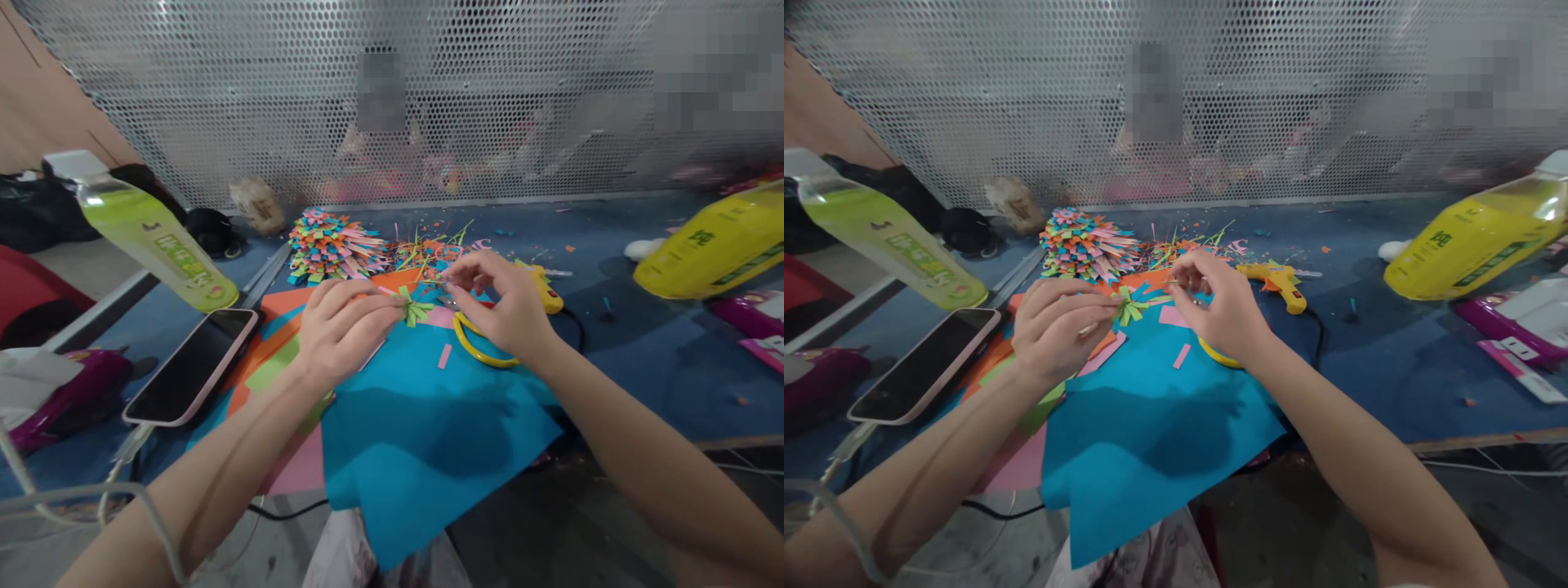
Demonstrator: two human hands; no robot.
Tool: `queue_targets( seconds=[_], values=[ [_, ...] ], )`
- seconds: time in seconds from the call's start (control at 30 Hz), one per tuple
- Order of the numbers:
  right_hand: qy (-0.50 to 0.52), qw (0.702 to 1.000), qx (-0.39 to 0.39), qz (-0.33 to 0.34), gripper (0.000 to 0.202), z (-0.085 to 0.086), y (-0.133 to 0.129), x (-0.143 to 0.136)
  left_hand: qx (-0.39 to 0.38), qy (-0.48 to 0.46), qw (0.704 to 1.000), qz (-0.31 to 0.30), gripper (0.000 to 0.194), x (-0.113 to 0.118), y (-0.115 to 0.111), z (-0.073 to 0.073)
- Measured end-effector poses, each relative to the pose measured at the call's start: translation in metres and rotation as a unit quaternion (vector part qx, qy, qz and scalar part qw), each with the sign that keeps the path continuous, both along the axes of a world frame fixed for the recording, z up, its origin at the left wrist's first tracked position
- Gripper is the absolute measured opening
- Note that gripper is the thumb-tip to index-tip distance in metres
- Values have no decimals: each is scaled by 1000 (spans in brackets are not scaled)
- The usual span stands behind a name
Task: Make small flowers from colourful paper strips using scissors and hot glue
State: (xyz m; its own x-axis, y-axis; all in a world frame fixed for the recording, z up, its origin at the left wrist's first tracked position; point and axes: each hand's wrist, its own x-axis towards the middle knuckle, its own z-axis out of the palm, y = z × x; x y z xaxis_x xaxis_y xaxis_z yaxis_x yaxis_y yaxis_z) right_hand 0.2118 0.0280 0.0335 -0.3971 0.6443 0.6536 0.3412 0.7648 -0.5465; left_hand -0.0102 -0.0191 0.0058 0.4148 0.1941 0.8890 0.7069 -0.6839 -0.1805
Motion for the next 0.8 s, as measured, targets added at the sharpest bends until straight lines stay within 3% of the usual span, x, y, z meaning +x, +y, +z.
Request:
queue_targets(
  seconds=[0.13, 0.23, 0.3, 0.43, 0.57, 0.67, 0.8],
  values=[
    [-84, 984, 139, 80, 35, -2, 1, 0, -47, -33, 998, -32, 28, 8, -2, 0],
    [-129, 969, 177, 118, 36, -7, 3, 0, -134, -106, 985, -26, 20, 16, -6, 1],
    [-129, 969, 171, 121, 34, -10, 3, 1, -210, -194, 958, -12, 14, 21, -7, 1],
    [-102, 982, 115, 109, 28, -14, 2, 1, -347, -373, 859, -43, 20, 27, -4, 1],
    [-73, 995, 26, 68, 22, -13, -1, -4, -437, -451, 774, -82, 29, 32, -3, 6],
    [-69, 996, -44, 46, 15, -10, -2, -8, -480, -466, 736, -107, 31, 33, -4, 8],
    [-50, 986, -150, 60, 21, -9, -1, -7, -517, -473, 704, -113, 32, 34, -2, 8]
  ],
)
